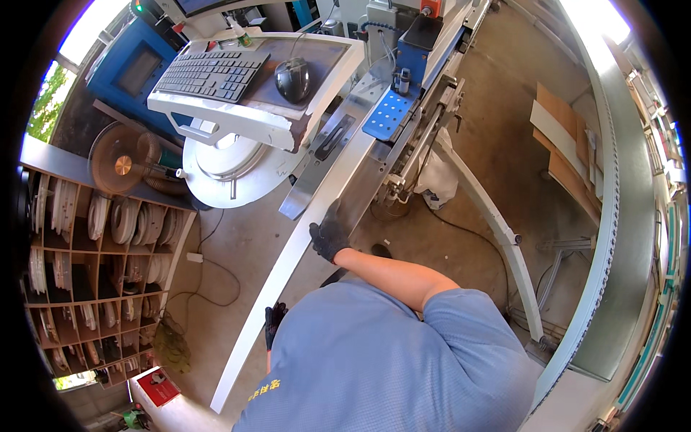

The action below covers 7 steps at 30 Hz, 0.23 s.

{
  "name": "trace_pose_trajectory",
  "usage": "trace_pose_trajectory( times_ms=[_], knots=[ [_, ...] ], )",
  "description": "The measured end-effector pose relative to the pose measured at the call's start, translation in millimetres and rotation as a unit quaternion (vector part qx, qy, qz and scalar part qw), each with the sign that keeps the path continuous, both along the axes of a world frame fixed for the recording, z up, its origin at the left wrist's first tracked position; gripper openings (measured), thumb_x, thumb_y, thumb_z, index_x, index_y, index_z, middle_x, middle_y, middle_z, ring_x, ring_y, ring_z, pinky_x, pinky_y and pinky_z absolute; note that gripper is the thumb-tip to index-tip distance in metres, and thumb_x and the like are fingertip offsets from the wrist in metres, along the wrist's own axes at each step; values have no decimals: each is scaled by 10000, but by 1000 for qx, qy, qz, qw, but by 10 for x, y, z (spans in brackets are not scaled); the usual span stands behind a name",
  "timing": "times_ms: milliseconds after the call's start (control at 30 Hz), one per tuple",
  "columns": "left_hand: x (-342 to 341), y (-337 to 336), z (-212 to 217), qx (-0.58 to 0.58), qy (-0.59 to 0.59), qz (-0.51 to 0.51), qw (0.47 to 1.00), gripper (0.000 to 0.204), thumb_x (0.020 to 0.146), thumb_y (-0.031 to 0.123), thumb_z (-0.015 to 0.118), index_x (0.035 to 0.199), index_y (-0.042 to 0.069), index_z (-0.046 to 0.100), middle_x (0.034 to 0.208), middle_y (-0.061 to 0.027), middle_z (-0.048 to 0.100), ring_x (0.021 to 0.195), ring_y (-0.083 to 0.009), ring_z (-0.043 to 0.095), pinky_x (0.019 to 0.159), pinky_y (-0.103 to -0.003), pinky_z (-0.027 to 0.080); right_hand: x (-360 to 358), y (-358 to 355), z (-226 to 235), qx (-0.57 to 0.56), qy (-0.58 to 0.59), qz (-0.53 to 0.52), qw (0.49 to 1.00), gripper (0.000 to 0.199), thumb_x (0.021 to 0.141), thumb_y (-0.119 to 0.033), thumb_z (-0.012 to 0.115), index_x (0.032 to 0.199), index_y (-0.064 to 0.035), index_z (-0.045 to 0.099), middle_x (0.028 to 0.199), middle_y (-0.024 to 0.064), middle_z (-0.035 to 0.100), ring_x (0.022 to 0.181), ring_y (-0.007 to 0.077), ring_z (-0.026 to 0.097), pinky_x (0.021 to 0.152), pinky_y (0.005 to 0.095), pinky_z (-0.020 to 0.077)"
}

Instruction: The person picks up large white plastic sheets from a table and places them onto a cutting machine. They align the sheets and push them through the machine to trim the edges. The person repeats this process for multiple sheets, handling them one at a time.

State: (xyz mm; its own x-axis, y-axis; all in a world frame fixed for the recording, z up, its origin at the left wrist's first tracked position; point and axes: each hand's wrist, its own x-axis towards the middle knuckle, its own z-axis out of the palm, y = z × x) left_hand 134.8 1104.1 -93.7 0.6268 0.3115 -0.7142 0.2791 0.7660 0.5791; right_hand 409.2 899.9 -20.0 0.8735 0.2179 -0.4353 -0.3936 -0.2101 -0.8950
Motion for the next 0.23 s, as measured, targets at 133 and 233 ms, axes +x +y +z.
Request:
trace_pose_trajectory(
  times_ms=[133,233],
  knots=[
    [-381,208,23,45,-7,-62,997,435,925,440,590,1143,63,592,1091,-92,620,934,-211,556,881,-380,449,9,48,-204,29,22,-44,998,903,881,-113,540,1488,-19,-122,614,112,534,428,186,527,375,336,450],
    [-732,353,51,150,17,-157,976,504,874,415,676,1199,48,563,1114,-97,621,1033,-220,572,923,-386,452,2,79,-147,26,27,-50,998,920,875,-110,542,1492,-38,-136,604,102,530,423,184,524,371,329,447]
  ],
)
